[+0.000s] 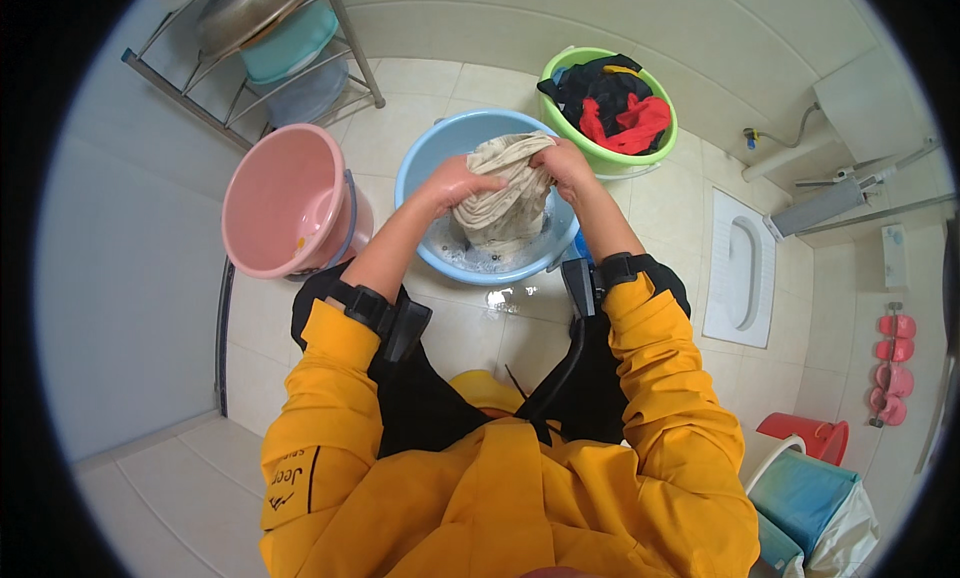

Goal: The person sits on a low stool and hand-washes a patterned cloth in a blue basin filled with soapy water. They repeatedly submerge, scrub, wring, and rinse the cloth, then transfer it to a pink basin.

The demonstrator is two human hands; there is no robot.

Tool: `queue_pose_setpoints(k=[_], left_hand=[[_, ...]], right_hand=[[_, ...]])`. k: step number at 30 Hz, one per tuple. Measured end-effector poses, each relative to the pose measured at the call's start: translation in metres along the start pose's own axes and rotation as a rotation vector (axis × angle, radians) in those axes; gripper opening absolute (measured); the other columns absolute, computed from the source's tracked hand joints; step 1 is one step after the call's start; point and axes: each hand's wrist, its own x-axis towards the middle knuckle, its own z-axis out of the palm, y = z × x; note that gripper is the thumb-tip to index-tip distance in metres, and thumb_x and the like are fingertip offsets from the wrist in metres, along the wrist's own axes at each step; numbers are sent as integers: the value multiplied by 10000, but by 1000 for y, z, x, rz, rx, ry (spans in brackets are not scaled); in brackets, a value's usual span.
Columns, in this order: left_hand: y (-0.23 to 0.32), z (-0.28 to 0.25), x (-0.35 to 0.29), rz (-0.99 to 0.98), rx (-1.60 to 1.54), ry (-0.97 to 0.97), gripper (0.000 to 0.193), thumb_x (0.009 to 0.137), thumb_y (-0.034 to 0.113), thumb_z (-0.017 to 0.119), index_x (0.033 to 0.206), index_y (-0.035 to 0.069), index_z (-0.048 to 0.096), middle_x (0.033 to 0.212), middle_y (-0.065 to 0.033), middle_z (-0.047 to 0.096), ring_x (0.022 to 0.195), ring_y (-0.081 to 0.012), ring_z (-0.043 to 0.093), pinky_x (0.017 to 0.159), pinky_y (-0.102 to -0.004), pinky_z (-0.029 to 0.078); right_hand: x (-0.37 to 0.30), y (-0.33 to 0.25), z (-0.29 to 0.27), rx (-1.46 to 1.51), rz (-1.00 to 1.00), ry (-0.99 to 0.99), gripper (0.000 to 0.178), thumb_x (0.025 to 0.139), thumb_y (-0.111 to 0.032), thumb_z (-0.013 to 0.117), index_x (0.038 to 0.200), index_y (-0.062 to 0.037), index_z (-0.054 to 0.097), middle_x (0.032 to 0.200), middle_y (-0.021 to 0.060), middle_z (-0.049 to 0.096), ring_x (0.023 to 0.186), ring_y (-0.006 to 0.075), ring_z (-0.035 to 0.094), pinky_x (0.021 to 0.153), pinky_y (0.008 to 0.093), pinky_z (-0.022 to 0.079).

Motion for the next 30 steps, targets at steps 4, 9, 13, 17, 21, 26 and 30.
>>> queue_pose_setpoints(k=[4,9,13,17,21,26,30], left_hand=[[-4,-3,6,-36,122,399,299,749,144,531,1007,-3,558,941,-96,605,842,-194,575,691,-292,438],[4,0,3,-2,-452,329,288,755,100,518,1026,7,546,967,-92,588,859,-182,567,711,-288,445],[9,4,-7,33,-491,-11,318,749,115,551,1036,-17,517,995,-90,575,858,-176,567,740,-274,447],[7,-4,-5,-5,102,109,334,718,152,585,1012,-1,536,969,-101,590,842,-189,576,707,-292,454],[2,-6,4,13,507,481,299,722,143,564,995,21,552,920,-107,604,846,-177,564,709,-288,435],[3,14,-1,80,-242,315,318,732,168,580,1008,12,551,943,-87,603,860,-191,567,740,-284,432],[6,5,-4,99,-355,79,317,705,138,597,999,25,558,932,-66,603,848,-163,566,722,-282,435]], right_hand=[[-6,-4,1,320,-24,-317,298,618,-45,526,908,2,574,802,63,562,689,169,517,634,284,426],[-6,3,8,-645,-100,-47,338,605,-187,579,879,9,600,832,168,609,762,261,589,696,318,451],[-3,4,7,-913,-126,137,323,635,-231,579,893,-40,623,863,198,603,802,339,578,685,355,453],[-5,1,5,-314,-59,10,294,653,-170,584,889,4,611,802,170,616,752,268,596,663,321,449],[-8,2,8,-160,4,-176,331,636,-204,627,860,39,607,798,116,614,717,176,576,639,283,447],[-5,3,9,-879,-95,177,393,593,-267,607,869,12,613,822,203,599,789,343,572,691,373,455],[-4,0,7,-332,-82,46,311,637,-177,606,879,20,610,849,142,617,761,241,591,679,316,458]])
